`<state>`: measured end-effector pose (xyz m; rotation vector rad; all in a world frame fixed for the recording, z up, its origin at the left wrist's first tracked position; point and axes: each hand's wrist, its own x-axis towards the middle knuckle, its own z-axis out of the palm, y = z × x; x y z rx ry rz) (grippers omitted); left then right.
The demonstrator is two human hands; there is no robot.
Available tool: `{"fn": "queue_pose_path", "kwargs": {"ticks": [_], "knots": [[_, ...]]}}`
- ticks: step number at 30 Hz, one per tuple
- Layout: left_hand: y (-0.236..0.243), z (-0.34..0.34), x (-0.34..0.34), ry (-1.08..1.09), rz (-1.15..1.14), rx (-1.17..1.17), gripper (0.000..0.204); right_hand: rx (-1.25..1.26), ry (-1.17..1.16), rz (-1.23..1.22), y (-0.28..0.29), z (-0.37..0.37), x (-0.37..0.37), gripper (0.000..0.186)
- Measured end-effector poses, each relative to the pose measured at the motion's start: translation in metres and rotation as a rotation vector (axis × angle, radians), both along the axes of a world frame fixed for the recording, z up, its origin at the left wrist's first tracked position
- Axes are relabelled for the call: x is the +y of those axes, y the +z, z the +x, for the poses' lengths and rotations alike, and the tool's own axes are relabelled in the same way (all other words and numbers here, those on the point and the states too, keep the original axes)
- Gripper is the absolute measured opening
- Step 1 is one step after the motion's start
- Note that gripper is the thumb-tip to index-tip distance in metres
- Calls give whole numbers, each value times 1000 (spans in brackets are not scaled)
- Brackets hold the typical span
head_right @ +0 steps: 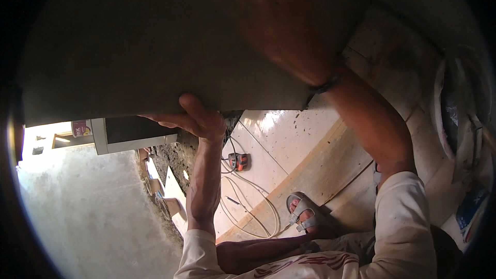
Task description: The person smooths a plastered corner and wall surface using a rectangular trowel, applying pressure and moving the tool in repetitive strokes.
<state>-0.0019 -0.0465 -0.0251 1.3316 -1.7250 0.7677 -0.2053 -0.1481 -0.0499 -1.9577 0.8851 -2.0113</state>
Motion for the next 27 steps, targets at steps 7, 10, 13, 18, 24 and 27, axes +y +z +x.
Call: {"fn": "queue_pose_path", "kwargs": {"ticks": [7,10,13,18,24,27], "knots": [[5,-5,23,-281,199,290,93,327,26,-133,-47,16,28,39],[17,-3,25,-413,316,243,94,70,-279,-76,-38,-26,-35,37],[22,-3,30,-465,317,286,93,-17,-202,-111,62,-22,-25,37],[35,5,42,-432,345,227,90,166,8,-293,76,37,58,37],[113,-1,73,-270,186,-176,83,-27,-10,15,82,-28,-19,34],[123,-9,70,-132,176,-377,85,129,-119,-135,168,-11,-8,36]]}}
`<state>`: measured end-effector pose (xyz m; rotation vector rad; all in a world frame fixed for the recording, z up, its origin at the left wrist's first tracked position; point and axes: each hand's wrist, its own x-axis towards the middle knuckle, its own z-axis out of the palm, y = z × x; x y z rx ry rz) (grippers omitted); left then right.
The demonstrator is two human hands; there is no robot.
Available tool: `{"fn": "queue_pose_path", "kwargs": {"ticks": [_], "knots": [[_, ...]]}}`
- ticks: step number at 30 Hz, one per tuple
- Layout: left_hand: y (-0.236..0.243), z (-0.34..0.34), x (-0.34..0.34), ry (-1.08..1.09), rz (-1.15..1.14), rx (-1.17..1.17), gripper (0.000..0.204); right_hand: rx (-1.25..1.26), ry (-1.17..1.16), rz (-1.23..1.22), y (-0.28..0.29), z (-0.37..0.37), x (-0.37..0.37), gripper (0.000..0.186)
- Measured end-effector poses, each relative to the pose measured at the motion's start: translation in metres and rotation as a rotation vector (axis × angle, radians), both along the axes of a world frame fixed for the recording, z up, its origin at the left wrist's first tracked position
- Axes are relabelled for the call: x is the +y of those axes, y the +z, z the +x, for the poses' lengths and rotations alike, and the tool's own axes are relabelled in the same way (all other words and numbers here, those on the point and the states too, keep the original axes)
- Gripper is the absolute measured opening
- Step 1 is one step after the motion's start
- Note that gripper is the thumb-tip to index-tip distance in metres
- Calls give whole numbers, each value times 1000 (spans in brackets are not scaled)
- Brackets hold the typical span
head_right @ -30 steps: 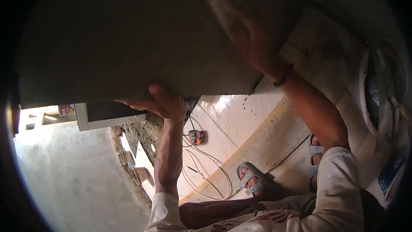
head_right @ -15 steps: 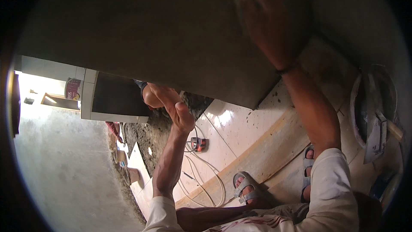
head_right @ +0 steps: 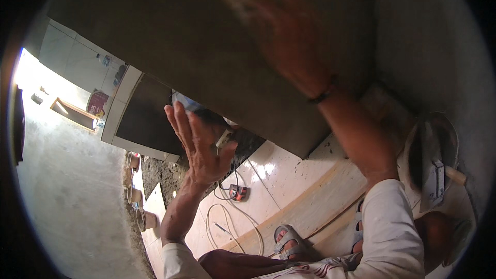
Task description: The person smooths a plastered corner and wall surface using a rectangular trowel, applying pressure and moving the tool in repetitive strokes.
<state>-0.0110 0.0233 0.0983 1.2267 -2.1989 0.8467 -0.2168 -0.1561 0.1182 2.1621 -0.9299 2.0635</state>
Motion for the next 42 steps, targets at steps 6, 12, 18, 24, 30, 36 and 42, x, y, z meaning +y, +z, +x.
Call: {"fn": "queue_pose_path", "kwargs": {"ticks": [6,12,18,24,30,36,42], "knots": [[9,-11,-15,316,80,-378,92,148,-67,-145,-99,6,14,41],[24,1,-12,340,75,-466,90,149,-28,50,-35,2,34,44],[40,7,-5,368,96,-534,89,119,-88,10,-14,23,21,38],[53,-8,-13,367,73,-484,90,-210,-17,1,10,-15,-29,31],[63,-2,-11,393,29,-489,86,102,-121,0,-50,30,47,31],[68,-3,-8,396,77,-473,88,-319,105,120,4,-1,-19,40],[67,1,2,398,108,-442,91,124,-17,-56,-37,38,62,32]]}}
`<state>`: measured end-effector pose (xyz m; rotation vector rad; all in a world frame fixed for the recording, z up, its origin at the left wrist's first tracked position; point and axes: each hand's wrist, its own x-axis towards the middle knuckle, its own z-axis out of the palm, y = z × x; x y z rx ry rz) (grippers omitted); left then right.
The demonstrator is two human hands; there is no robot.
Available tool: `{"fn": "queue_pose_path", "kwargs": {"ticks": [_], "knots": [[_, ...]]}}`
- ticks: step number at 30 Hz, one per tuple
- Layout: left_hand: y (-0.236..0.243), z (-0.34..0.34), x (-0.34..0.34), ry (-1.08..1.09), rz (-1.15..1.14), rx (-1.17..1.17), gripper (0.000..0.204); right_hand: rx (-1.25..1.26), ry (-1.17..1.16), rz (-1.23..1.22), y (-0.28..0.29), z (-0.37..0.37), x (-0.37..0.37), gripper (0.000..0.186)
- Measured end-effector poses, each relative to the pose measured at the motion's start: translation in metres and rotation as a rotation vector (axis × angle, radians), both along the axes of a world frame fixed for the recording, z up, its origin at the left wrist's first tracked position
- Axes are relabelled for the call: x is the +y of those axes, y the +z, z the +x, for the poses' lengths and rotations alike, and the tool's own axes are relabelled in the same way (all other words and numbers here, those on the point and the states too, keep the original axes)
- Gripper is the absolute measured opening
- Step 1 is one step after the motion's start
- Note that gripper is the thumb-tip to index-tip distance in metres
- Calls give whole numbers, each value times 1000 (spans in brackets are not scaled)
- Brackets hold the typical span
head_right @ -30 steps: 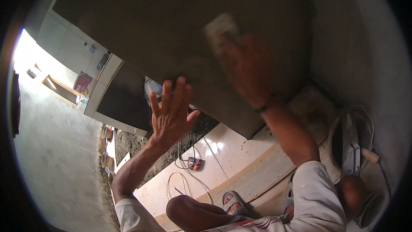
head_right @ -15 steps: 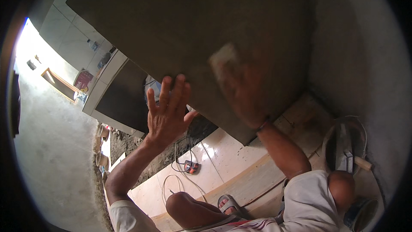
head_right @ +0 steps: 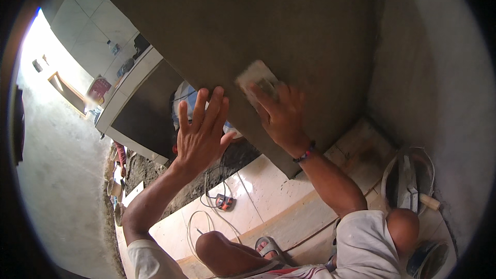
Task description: The person smooths a plastered corner and wall surface using a rectangular trowel, applying pressure and moving the tool in repetitive strokes.
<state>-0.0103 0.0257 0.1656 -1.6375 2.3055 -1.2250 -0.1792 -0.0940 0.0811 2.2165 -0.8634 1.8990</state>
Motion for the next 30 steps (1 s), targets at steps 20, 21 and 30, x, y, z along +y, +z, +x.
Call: {"fn": "queue_pose_path", "kwargs": {"ticks": [20,21,30], "knots": [[6,-16,-3,-35,-10,162,86,-358,229,285,1,-17,-28,40],[7,-18,-2,-34,-12,171,85,-242,87,207,-13,-13,-22,38],[6,-10,2,-8,-9,146,84,-194,17,168,13,-19,-38,35]]}}
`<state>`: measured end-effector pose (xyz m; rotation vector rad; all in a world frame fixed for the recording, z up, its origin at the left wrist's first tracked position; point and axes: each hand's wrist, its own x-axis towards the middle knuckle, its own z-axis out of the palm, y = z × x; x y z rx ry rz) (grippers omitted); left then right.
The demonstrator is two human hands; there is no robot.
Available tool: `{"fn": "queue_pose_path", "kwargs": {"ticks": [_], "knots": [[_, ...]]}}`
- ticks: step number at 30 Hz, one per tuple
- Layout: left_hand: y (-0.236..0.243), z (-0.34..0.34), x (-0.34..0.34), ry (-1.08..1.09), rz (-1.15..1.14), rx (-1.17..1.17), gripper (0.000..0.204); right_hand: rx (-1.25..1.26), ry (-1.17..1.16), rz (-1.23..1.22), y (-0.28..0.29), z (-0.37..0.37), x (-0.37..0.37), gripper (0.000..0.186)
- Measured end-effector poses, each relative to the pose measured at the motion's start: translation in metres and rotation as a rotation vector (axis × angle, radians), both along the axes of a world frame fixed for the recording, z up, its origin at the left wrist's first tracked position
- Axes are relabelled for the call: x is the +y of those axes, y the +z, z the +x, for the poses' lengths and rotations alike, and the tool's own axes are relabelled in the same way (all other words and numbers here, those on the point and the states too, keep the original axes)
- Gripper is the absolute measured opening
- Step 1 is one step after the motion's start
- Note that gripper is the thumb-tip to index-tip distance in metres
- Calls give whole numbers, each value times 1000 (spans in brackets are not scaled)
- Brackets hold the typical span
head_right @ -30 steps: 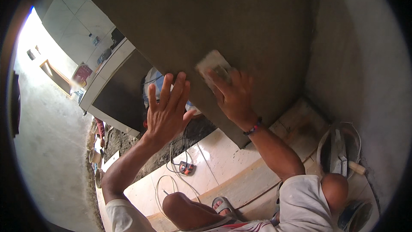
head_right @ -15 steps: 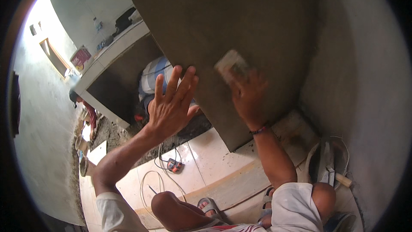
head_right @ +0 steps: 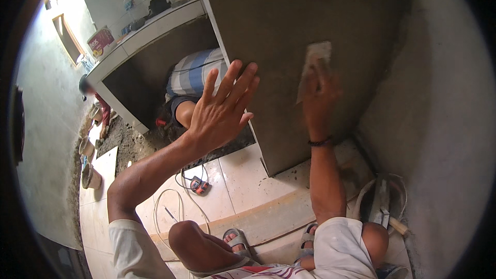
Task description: The person smooths a plastered corner and wall surface using a rectangular trowel, applying pressure and moving the tool in repetitive strokes.
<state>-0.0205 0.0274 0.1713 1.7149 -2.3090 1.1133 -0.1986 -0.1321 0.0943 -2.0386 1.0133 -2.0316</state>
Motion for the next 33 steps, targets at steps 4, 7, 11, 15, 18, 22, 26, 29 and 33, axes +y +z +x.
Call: {"fn": "queue_pose_path", "kwargs": {"ticks": [4,7,11,15,18,22,26,29,33], "knots": [[13,-2,-2,-12,-74,11,85,10,-167,-74,-34,9,1,35],[19,7,2,15,-74,-10,86,285,-318,-178,-34,25,36,34],[20,7,-3,-40,-80,1,86,114,-168,-119,30,-6,-7,34],[16,9,-1,-39,-107,18,86,-250,73,11,17,-7,-23,33],[10,14,-5,-65,-148,95,87,-163,64,-51,-21,21,10,32],[10,17,-11,-147,-200,263,88,313,-209,-288,50,23,39,33],[1,13,-26,-244,-343,551,90,-137,-57,-36,74,-4,-13,30],[-8,4,-45,-329,-455,815,86,-64,-95,-63,40,-7,-17,34],[-25,1,-66,-435,-484,956,79,317,-161,-388,51,30,43,33]]}}
